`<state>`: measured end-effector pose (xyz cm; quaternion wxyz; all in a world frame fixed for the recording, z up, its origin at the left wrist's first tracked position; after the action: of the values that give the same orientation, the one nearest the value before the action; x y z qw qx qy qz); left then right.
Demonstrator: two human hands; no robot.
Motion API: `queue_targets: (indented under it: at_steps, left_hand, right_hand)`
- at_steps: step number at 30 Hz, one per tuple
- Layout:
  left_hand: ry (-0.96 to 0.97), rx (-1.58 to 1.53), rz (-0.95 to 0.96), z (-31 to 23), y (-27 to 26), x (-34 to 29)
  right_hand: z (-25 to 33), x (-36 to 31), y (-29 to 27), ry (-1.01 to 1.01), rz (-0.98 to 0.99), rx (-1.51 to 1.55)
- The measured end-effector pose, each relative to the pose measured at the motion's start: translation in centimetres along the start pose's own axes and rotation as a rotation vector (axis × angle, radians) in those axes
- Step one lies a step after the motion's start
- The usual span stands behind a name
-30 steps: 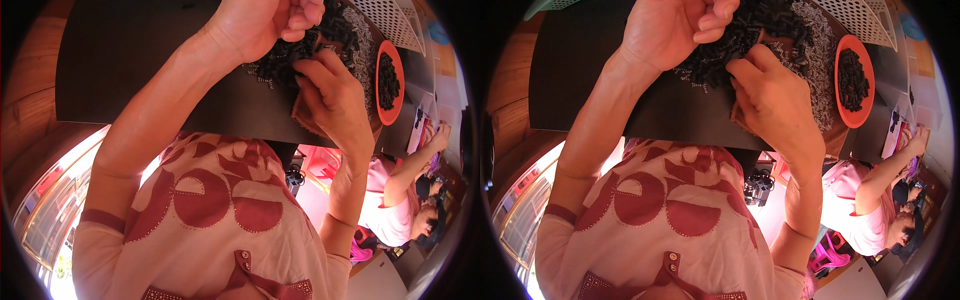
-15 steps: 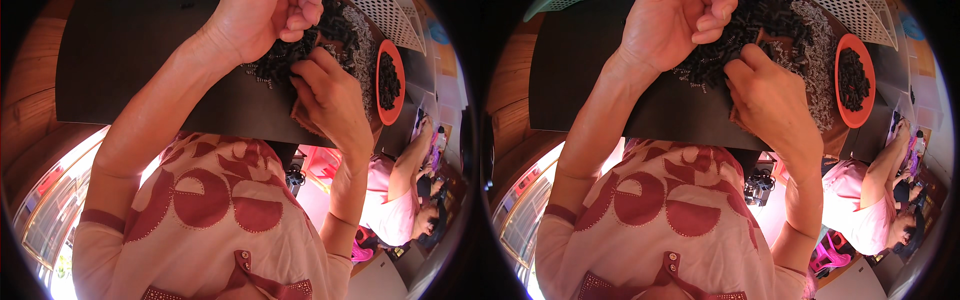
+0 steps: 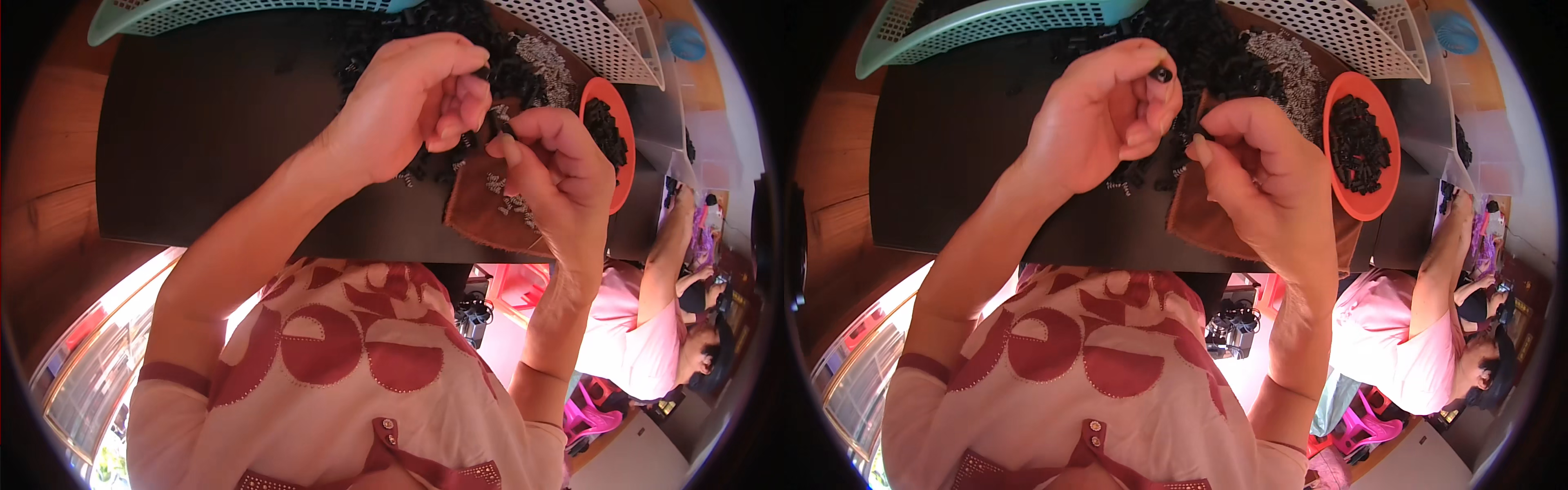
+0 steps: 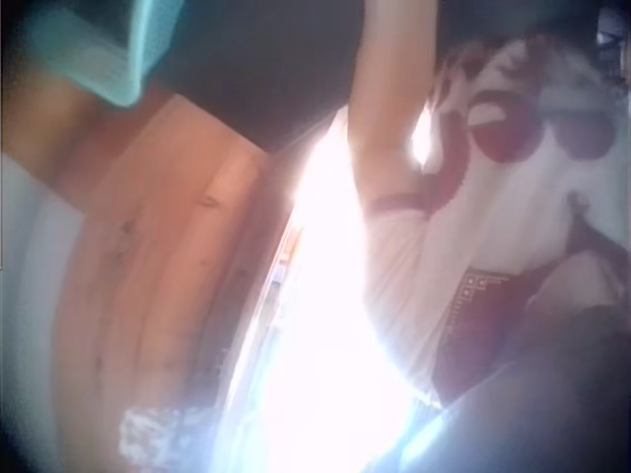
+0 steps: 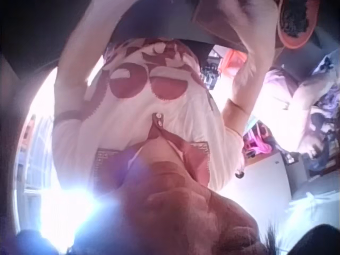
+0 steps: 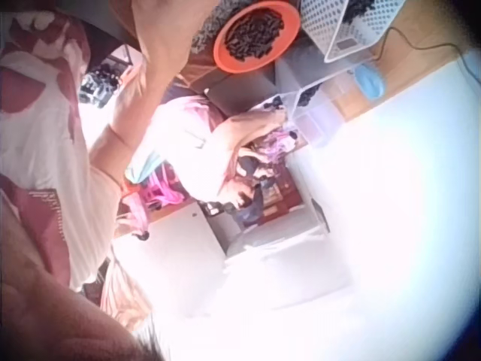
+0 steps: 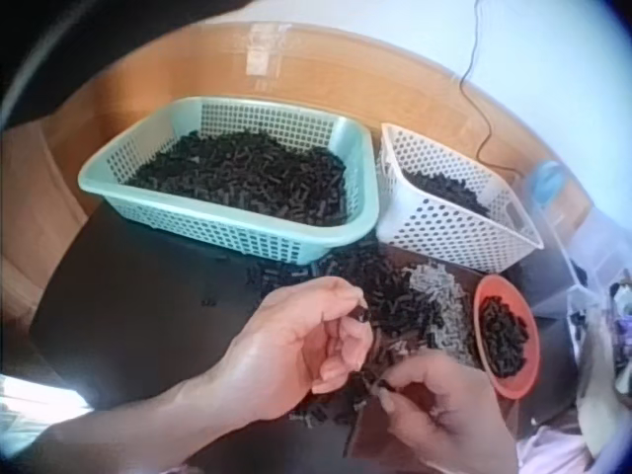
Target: The person picks up a small black component from a pile on the table and inserts a small metal pin into it using their hands. After completing the assembly, the person places the finished part into a red tray on the table.
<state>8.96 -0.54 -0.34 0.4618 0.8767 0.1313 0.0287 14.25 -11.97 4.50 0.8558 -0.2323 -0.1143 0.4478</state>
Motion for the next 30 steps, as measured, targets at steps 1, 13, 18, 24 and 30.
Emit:
queue_targets:
  at_steps: [1,13,18,24,30]
  left_hand:
    - [-0.02,0.002,-0.005,0.3,0.1,-0.1]
    - [-0.087,0.009,0.01,1.0,0.5,-0.3]
    - [-0.094,0.065,-0.007,1.4,0.5,-0.3]
    - [-0.056,0.13,0.014,1.3,0.6,-0.5]
    - [-0.022,0.198,0.029,1.4,1.0,-0.5]
  right_hand:
    - [0.6,0.1,-0.3,-0.063,-0.021,0.067]
    - [1.0,0.2,-1.5,-0.042,-0.129,0.206]
    - [1.3,-0.1,-1.7,-0.103,-0.211,0.17]
    - [1.3,-0.3,-1.5,-0.157,-0.248,0.08]
    - [2.0,-1.2,-1.9,-0.292,-0.331,-0.114]
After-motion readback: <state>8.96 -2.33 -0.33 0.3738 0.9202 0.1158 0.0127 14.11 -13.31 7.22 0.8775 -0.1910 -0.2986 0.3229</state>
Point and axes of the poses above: each hand's wrist, its own x-axis towards the middle knuckle, its own y-axis out of the palm, z = x × y, the point moved 9 cm from there along x, towards the middle knuckle, and after that the axes turned 10 degrees about -x, right-handed, at the moved point
